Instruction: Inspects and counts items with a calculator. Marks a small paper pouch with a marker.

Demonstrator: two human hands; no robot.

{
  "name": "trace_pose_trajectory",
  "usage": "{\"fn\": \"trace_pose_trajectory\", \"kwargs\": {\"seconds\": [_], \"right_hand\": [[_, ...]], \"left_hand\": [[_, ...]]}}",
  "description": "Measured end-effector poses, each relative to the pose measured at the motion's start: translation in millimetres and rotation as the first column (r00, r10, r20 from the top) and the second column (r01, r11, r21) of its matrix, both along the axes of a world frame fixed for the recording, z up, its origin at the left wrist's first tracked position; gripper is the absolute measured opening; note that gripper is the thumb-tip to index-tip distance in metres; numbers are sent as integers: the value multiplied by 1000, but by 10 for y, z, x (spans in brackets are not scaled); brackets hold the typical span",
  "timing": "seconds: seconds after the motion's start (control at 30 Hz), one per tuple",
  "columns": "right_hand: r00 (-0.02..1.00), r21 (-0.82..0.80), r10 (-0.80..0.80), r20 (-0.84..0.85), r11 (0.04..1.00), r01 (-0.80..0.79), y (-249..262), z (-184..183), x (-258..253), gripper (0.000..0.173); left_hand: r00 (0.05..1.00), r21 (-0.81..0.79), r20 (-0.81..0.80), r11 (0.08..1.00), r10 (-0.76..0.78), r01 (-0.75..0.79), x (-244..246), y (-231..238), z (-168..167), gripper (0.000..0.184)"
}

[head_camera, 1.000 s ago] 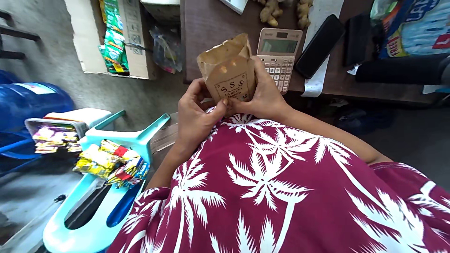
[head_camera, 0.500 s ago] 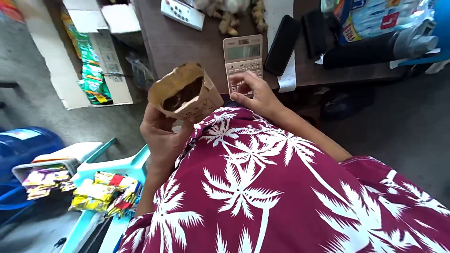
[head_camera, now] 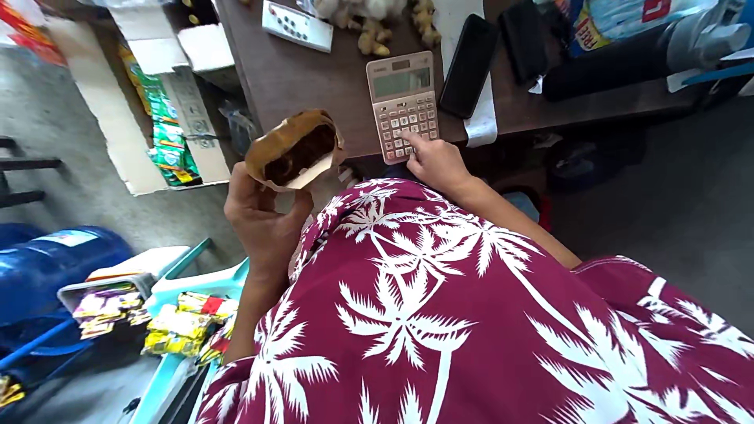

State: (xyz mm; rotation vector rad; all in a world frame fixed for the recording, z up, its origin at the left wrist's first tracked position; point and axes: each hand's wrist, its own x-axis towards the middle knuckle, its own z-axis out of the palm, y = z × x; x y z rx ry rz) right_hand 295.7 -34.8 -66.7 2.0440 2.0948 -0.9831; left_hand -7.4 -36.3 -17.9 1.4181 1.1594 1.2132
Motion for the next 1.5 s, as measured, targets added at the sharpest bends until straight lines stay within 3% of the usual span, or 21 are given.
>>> {"fn": "trace_pose_trajectory", "kwargs": {"seconds": [0.2,0.5,0.97,1.1,1.5], "right_hand": [[999,87,43,13,995,-44,-110,-4,99,47],[968,83,-212,133,976,202,-109,1,317,49],[989,112,-115,96,988,104,-78,-102,159,49],[987,219,-143,75,968,124,-209,-109,251,42],[974,125,-196,111,975,182,-323,-137,247,45]], "left_hand": [[999,-19,-12,999,39,-39,-50,-84,2,54],[986,10,31,986,166,-167,-125,-116,0,60],[976,31,37,976,214,-215,-87,-115,24,55],[976,29,59,977,208,-210,-109,-133,4,57],[979,38,50,980,195,-197,-69,-129,-4,57]]}}
